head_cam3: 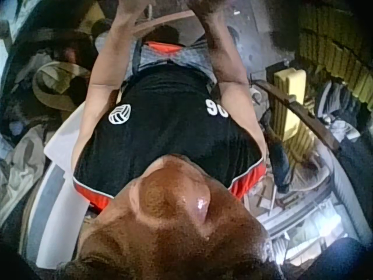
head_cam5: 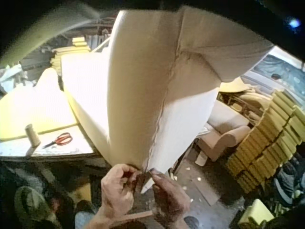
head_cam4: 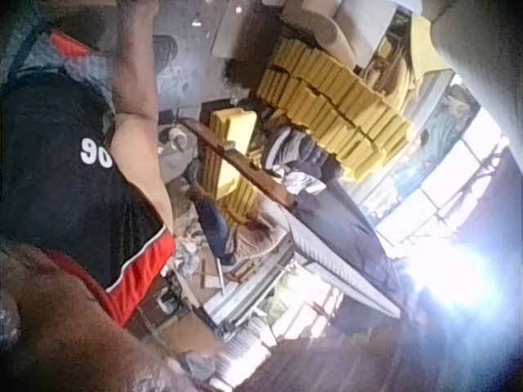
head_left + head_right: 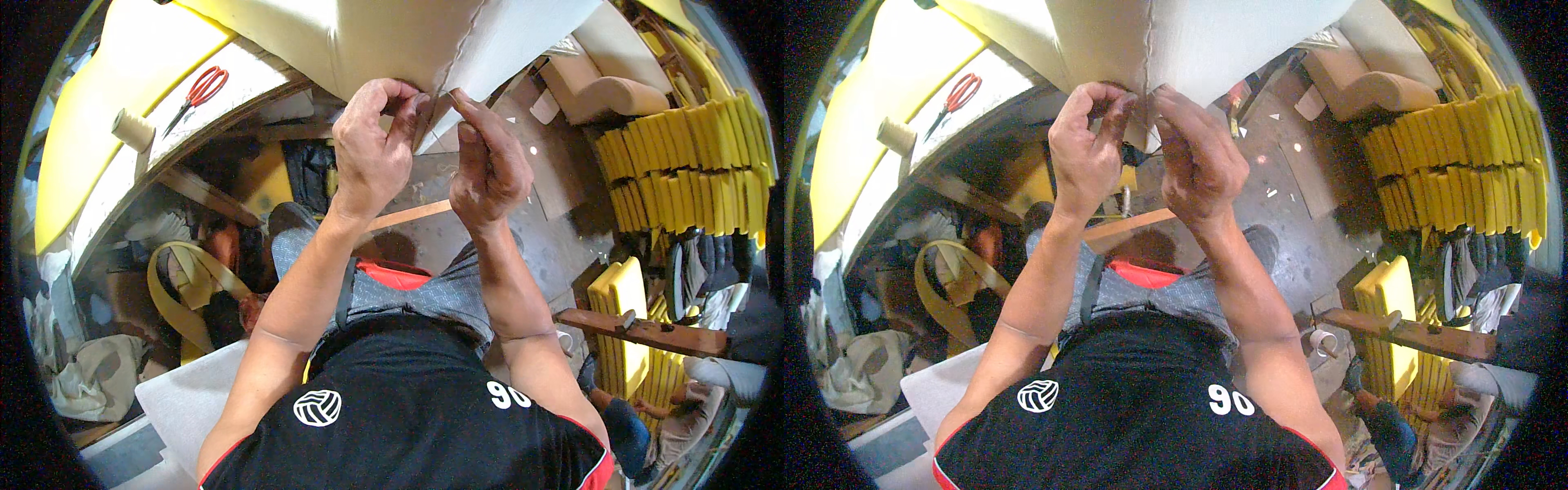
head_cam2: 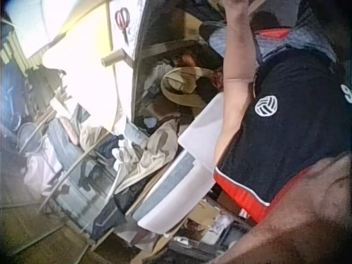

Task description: The person hand-sews a seam on a large white foam piece using a needle and thread. They repeatedly insert the needle through the foam edge and pull the thread to join two sections together.

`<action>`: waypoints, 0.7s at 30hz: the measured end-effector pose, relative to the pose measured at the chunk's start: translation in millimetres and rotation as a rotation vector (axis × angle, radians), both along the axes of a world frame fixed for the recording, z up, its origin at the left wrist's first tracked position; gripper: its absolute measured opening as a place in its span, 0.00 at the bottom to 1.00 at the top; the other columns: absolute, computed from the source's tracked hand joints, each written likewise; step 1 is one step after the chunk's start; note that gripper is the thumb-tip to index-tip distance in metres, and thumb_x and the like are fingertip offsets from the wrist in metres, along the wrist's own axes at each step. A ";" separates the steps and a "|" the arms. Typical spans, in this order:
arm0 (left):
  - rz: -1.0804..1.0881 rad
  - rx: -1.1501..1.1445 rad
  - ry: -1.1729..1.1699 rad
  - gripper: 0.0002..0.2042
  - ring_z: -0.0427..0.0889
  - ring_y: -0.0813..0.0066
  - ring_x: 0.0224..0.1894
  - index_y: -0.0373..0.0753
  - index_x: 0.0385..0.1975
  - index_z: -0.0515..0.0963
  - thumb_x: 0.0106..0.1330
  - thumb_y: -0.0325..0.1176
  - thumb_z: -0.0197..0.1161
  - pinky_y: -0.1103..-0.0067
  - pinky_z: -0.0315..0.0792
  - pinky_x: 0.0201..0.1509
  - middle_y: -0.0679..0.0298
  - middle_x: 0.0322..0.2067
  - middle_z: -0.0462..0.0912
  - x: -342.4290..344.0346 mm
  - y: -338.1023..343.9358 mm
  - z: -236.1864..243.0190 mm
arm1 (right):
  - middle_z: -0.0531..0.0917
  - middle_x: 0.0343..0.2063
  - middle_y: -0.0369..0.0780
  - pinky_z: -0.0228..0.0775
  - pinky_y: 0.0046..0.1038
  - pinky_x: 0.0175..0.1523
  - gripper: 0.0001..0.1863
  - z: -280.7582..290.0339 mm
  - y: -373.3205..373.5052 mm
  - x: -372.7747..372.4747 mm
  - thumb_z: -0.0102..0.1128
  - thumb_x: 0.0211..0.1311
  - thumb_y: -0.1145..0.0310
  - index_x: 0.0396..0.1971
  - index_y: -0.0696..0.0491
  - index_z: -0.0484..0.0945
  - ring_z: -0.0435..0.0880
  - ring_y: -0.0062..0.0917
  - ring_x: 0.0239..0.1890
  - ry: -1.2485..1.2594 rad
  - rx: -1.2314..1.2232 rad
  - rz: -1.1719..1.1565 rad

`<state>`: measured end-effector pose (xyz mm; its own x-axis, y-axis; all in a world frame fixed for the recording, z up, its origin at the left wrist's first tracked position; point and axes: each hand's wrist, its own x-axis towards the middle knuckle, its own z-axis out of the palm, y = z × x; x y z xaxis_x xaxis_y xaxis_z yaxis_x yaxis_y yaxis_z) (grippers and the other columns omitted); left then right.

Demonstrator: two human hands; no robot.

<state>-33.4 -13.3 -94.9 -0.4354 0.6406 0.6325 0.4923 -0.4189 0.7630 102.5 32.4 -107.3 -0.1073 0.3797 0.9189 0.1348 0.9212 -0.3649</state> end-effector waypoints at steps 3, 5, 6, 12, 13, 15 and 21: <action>-0.004 -0.006 -0.006 0.04 0.85 0.62 0.33 0.31 0.35 0.80 0.63 0.22 0.68 0.72 0.77 0.41 0.53 0.31 0.84 -0.3 -1.2 -0.1 | 0.88 0.46 0.49 0.81 0.32 0.52 0.14 3.4 -1.6 -0.9 0.66 0.61 0.84 0.46 0.58 0.84 0.89 0.37 0.48 -0.025 0.002 -0.012; -0.003 -0.012 0.001 0.04 0.85 0.63 0.33 0.31 0.35 0.80 0.63 0.22 0.68 0.72 0.77 0.41 0.53 0.31 0.84 -0.5 -2.0 0.8 | 0.88 0.46 0.49 0.81 0.32 0.52 0.14 4.3 -3.9 -0.5 0.66 0.60 0.83 0.46 0.58 0.84 0.89 0.37 0.48 -0.040 -0.007 -0.027; 0.000 -0.016 0.008 0.04 0.85 0.63 0.33 0.31 0.35 0.80 0.63 0.22 0.68 0.72 0.77 0.41 0.53 0.31 0.84 -0.2 -2.1 1.7 | 0.88 0.46 0.49 0.81 0.32 0.52 0.14 4.7 -3.8 -0.1 0.66 0.60 0.83 0.46 0.58 0.84 0.89 0.37 0.48 -0.046 0.001 -0.029; -0.002 -0.017 0.008 0.03 0.83 0.72 0.35 0.31 0.37 0.80 0.66 0.22 0.66 0.76 0.76 0.43 0.57 0.31 0.85 -0.2 -3.0 2.2 | 0.88 0.45 0.48 0.81 0.32 0.52 0.13 9.7 -6.5 0.5 0.66 0.60 0.83 0.45 0.58 0.85 0.89 0.37 0.48 -0.107 0.032 -0.071; -0.006 -0.016 0.005 0.03 0.82 0.76 0.36 0.32 0.38 0.80 0.67 0.22 0.65 0.78 0.75 0.43 0.59 0.32 0.85 -0.3 -3.7 2.3 | 0.88 0.45 0.47 0.81 0.32 0.52 0.13 9.7 -5.7 0.3 0.66 0.60 0.82 0.45 0.57 0.85 0.89 0.37 0.48 -0.111 0.040 -0.073; -0.007 -0.039 0.011 0.03 0.82 0.76 0.37 0.32 0.38 0.80 0.67 0.22 0.65 0.78 0.76 0.44 0.59 0.32 0.85 0.5 -5.0 3.8 | 0.88 0.44 0.46 0.81 0.32 0.51 0.13 9.2 -3.4 1.0 0.66 0.59 0.82 0.44 0.57 0.85 0.89 0.36 0.47 -0.126 0.047 -0.090; 0.019 -0.019 0.070 0.06 0.84 0.68 0.38 0.32 0.39 0.79 0.65 0.20 0.65 0.75 0.77 0.45 0.56 0.34 0.85 -2.1 -2.9 -3.1 | 0.89 0.42 0.44 0.81 0.30 0.47 0.13 18.9 -0.5 6.3 0.66 0.60 0.81 0.44 0.55 0.84 0.90 0.35 0.44 -0.208 0.037 -0.105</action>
<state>-35.5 -16.2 -98.0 -0.4025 0.6449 0.6497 0.5522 -0.3951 0.7342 108.7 31.9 -88.4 -0.2573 0.3651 0.8947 0.2990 0.9105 -0.2855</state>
